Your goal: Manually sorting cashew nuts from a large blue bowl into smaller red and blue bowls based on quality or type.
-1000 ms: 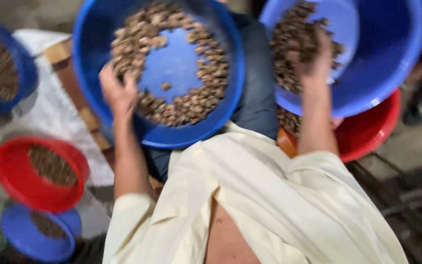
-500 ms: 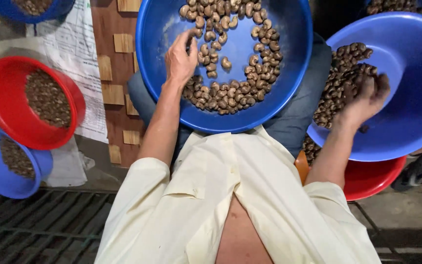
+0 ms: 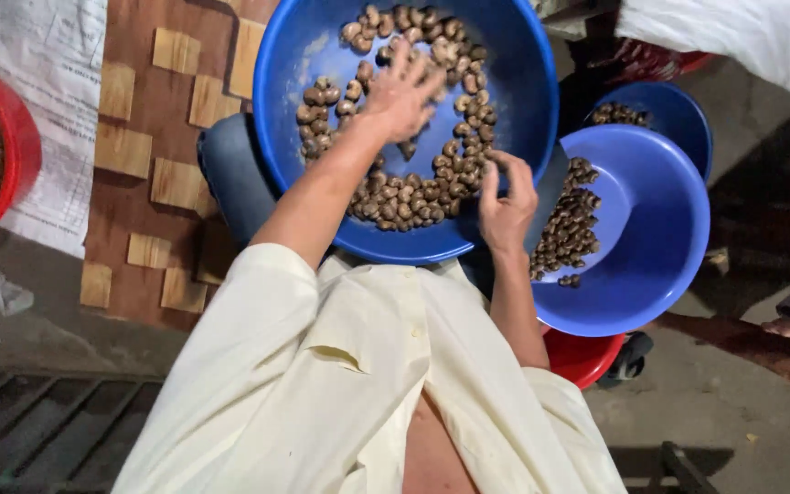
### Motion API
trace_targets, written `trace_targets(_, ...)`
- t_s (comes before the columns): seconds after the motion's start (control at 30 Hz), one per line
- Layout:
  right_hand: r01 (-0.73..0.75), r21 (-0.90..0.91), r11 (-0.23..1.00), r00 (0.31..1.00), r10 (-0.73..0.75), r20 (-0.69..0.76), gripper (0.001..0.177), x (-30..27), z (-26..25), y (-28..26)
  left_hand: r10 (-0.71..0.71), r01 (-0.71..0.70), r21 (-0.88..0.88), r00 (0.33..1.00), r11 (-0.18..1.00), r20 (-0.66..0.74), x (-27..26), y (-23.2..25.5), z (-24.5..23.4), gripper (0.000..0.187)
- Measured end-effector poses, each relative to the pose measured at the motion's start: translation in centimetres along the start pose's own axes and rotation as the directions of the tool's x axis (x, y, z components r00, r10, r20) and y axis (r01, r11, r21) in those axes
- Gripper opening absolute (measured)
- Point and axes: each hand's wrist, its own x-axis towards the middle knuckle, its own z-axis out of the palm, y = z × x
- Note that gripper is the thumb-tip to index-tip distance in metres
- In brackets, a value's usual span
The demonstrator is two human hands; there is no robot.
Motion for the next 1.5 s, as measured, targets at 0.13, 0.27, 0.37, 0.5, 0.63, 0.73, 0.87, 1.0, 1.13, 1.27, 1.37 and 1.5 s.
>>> trace_targets(0.13,-0.039,-0.01,0.999,0.998,0.039,0.046,0.016,0.0,0.2,-1.1,0.13,-0.131,-0.005,0.982,0.991,-0.134,-5.2,0.0,-0.5,0.065)
trace_targets(0.27,0.02,-0.119,0.993,0.99,-0.003,0.139,0.016,0.0,0.8,-1.2,-0.011,-0.041,-0.08,0.83,0.996,-0.558,-8.9,-4.0,-0.6,0.03)
trace_targets(0.37,0.019,-0.28,0.96,0.948,0.072,0.309,0.022,0.5,1.2,-0.7,-0.161,0.034,-0.245,0.838,0.969,-0.521,-9.6,-5.2,0.4,0.015)
trace_targets(0.5,0.159,-0.252,0.955,0.918,-0.049,0.394,0.026,1.4,3.1,1.8,-0.056,-0.049,-0.191,0.861,0.98,-0.505,-9.2,-3.9,1.2,0.011)
trace_targets(0.63,0.245,-0.323,0.914,0.894,-0.085,0.44,0.027,3.8,6.7,3.6,0.05,-0.109,-0.118,0.908,0.987,-0.415,-8.8,-3.1,1.3,0.02)
trace_targets(0.73,0.255,-0.355,0.9,0.875,-0.058,0.481,0.041,3.9,9.7,6.4,0.066,-0.128,-0.126,0.908,0.984,-0.413,-9.5,-2.6,0.3,0.022)
trace_targets(0.87,0.232,-0.283,0.931,0.89,-0.085,0.448,0.025,3.9,9.6,5.6,0.04,-0.094,-0.137,0.936,0.986,-0.351,-9.6,-2.4,1.0,0.021)
trace_targets(1.0,-0.344,0.111,0.932,0.857,0.264,0.442,0.035,5.2,8.4,5.1,0.088,-0.114,-0.057,0.938,0.992,-0.336,-9.3,-1.3,0.8,0.03)
trace_targets(1.13,-0.641,0.738,0.213,0.74,0.425,0.521,0.022,7.1,6.1,4.2,0.1,-0.109,-0.04,0.98,0.993,-0.169,-9.5,-0.1,-0.9,0.028)
trace_targets(1.27,-0.652,0.685,0.324,0.728,0.519,0.448,0.031,6.8,6.5,4.9,0.043,-0.047,-0.137,0.999,0.989,-0.031,-9.1,-0.3,-0.8,0.041)
trace_targets(1.37,-0.633,0.295,0.716,0.761,0.506,0.406,0.035,5.9,8.0,4.8,0.009,0.007,-0.149,0.994,0.989,0.106,-9.2,-0.4,0.4,0.061)
trace_targets(1.5,-0.135,-0.24,0.961,0.834,0.241,0.496,0.028,4.3,11.5,7.5,0.123,-0.126,-0.067,0.991,0.99,-0.046,-9.3,-0.4,0.6,0.025)
